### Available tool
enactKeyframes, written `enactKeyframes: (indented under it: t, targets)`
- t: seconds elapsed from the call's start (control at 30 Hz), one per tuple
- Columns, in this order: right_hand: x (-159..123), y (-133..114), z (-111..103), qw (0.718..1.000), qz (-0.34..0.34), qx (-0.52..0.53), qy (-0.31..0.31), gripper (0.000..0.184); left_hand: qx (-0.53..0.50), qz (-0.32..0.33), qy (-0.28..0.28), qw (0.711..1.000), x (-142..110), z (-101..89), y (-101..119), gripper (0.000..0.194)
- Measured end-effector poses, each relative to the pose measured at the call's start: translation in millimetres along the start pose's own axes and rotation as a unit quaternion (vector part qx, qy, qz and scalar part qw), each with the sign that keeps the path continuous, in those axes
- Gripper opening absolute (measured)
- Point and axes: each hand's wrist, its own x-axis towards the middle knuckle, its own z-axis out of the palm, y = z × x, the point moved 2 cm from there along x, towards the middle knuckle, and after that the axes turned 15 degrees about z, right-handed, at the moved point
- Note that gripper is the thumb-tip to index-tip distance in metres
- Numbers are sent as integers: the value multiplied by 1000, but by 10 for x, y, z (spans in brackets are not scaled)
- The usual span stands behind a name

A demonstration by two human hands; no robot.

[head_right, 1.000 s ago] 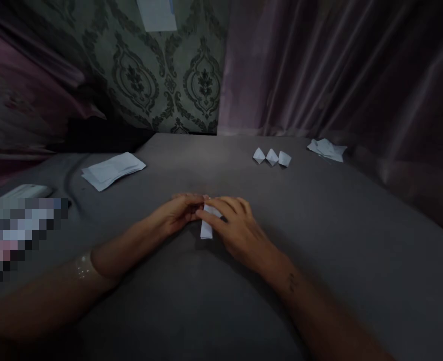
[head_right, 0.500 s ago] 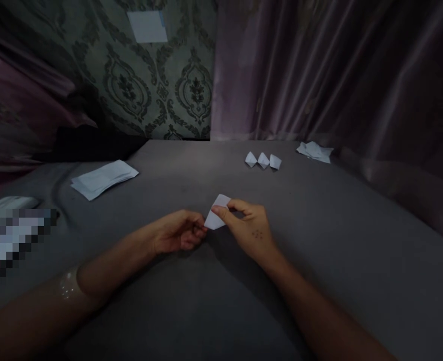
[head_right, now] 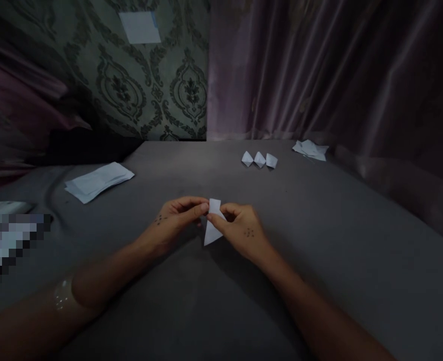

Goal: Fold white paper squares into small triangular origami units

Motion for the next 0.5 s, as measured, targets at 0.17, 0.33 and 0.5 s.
enactKeyframes:
  t: [0.17,0.33,0.5]
  targets:
    - [-23,17,33,997,-41,-61,36,21,13,22,20,999,-32,35,50,13]
    - [-63,30,42,975,-143,-57,158,20,-28,30,64,997,-39,33,30,18]
    - [-182,1,90,926,-286,-175,177,9,-75,28,77,994,-47,35,-30,21]
